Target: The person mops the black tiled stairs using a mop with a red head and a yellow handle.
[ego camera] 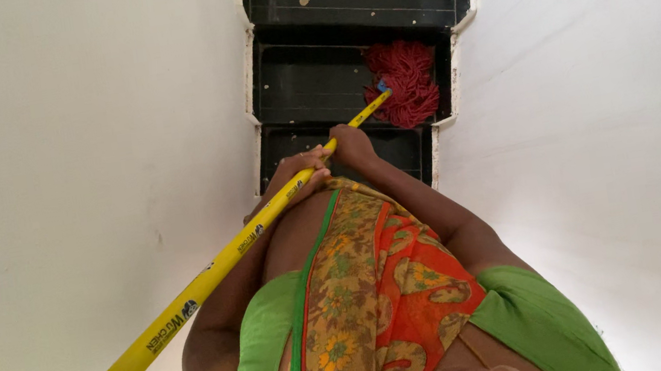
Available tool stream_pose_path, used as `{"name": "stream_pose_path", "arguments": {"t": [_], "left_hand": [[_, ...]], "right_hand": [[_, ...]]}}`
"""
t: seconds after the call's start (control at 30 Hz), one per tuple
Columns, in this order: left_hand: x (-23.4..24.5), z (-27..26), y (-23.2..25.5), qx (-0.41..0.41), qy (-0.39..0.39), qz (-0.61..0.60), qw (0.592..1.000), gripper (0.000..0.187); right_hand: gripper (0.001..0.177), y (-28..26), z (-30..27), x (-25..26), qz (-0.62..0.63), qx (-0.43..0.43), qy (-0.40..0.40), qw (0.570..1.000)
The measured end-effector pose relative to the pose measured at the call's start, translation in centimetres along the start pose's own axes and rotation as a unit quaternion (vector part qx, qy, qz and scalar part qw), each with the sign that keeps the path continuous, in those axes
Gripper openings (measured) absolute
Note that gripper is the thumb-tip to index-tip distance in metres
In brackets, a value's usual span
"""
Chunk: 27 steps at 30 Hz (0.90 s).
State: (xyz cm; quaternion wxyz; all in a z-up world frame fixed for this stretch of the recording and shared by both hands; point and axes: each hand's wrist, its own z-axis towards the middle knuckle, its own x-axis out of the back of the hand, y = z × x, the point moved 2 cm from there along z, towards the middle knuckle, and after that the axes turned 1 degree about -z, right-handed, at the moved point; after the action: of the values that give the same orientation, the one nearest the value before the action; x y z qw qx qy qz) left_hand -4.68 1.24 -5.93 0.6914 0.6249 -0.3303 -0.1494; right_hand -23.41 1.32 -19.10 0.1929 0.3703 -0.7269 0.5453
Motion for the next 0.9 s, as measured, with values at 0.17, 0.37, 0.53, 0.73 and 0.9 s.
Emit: {"name": "stream_pose_path", "arguments": {"t": [0.17, 0.37, 0.53, 0.73, 0.9], "left_hand": [[2.9, -2.3, 0.9, 0.022, 0.111, -0.007, 0.994, 0.014], [7.2, -4.8, 4.1, 0.059, 0.131, 0.063, 0.988, 0.013], [8.1, -5.3, 5.7, 0.076, 0.135, 0.140, 0.978, 0.013], [8.0, -4.2, 5.7, 0.090, 0.125, 0.156, 0.976, 0.013], [8.2, -2.9, 4.3, 0.106, 0.106, 0.105, 0.983, 0.013]], "right_hand": [[0.031, -4.0, 2.5, -2.1, -0.042, 0.065, -0.065, 0.995], [0.022, -9.7, 6.2, -5.2, 0.031, 0.202, -0.083, 0.975], [0.029, -12.5, 7.4, -6.0, 0.065, 0.284, -0.086, 0.953], [0.020, -12.3, 7.0, -4.8, 0.041, 0.269, -0.100, 0.957], [0.015, -10.3, 6.3, -2.7, 0.023, 0.197, -0.096, 0.975]]}}
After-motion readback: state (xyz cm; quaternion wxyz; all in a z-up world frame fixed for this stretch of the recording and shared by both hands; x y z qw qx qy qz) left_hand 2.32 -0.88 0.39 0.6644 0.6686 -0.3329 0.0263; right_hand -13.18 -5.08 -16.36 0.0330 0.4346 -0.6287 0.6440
